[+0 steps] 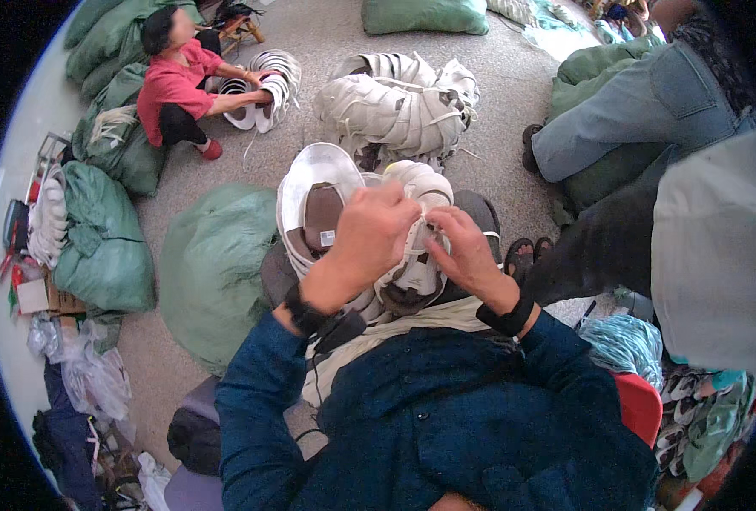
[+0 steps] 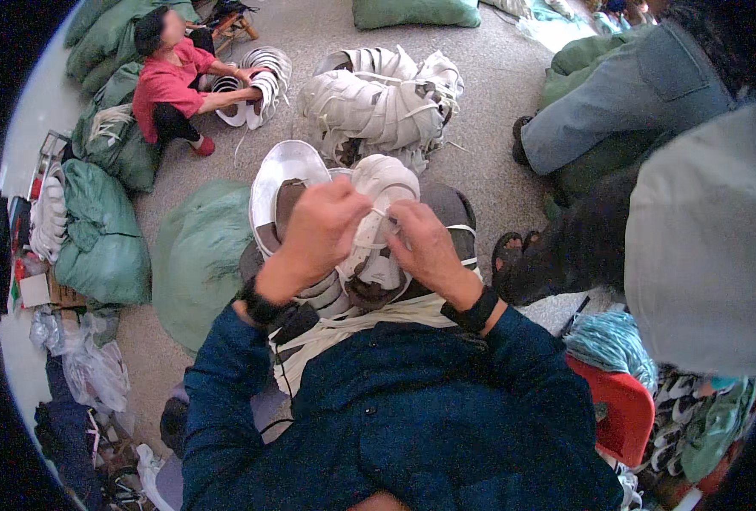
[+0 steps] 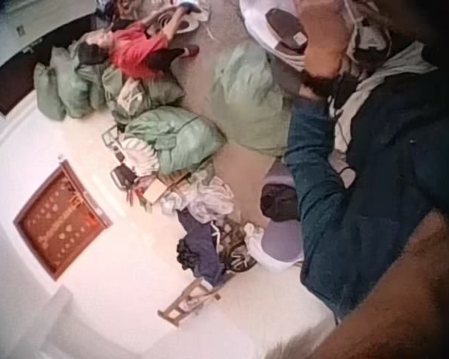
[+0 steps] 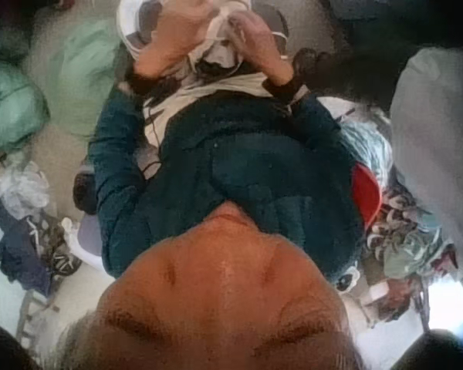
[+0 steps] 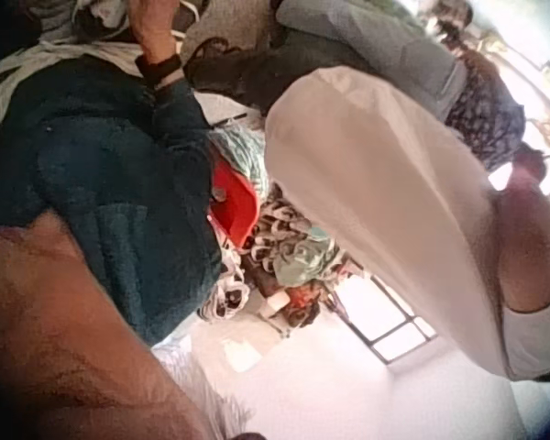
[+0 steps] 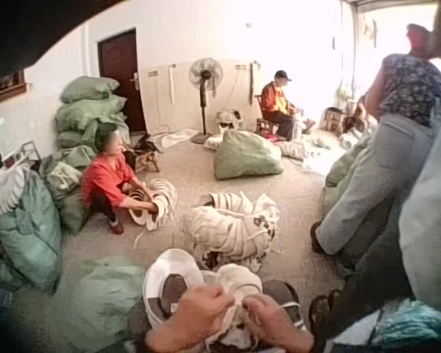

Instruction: The recorder is lacing a white sneaker in a workshop environment.

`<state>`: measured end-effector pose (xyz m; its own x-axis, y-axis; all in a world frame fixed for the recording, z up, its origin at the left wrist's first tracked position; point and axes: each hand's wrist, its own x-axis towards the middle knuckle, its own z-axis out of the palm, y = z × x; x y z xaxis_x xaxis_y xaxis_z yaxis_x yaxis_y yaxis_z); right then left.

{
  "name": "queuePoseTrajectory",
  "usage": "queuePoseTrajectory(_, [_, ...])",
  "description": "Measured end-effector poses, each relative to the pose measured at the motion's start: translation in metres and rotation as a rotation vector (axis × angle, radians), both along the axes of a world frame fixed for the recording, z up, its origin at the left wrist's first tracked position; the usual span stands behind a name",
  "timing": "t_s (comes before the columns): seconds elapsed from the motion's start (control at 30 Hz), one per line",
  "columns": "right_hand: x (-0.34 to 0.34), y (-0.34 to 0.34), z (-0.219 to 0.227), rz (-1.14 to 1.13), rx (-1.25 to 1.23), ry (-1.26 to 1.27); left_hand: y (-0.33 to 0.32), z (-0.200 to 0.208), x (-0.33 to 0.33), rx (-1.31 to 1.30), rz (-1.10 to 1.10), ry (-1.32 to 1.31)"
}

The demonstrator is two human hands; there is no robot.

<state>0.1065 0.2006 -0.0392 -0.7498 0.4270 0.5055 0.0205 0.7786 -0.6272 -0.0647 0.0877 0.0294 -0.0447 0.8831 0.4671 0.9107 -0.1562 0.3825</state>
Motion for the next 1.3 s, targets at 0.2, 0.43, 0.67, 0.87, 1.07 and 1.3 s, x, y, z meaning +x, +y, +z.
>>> queuePoseTrajectory(0.2, [0.001,0.002,-0.005,-0.075,0.095,-0.078,-0.027,0.113,0.024,0.323,-0.028,-0.276])
queuePoseTrajectory(0.43, [-0.018,0.031,0.077,-0.105,-0.02,0.171,-0.017,-0.033,0.019,-0.192,0.166,-0.793])
queuePoseTrajectory(0.67, [0.012,0.045,0.066,-0.212,-0.606,0.324,-0.016,-0.068,0.003,-0.307,0.243,-0.825])
queuePoseTrajectory(0.87, [0.062,0.066,0.036,-0.283,-0.912,0.319,-0.004,-0.078,-0.006,-0.036,0.195,-0.162])
queuePoseTrajectory(1.07, [0.091,0.057,-0.001,-0.319,-0.737,-0.017,0.016,-0.08,-0.001,-0.354,0.167,-1.038])
queuePoseTrajectory(1.3, [0.089,0.037,0.002,-0.416,-0.33,-0.106,0.02,-0.083,0.001,-0.342,0.18,-0.958])
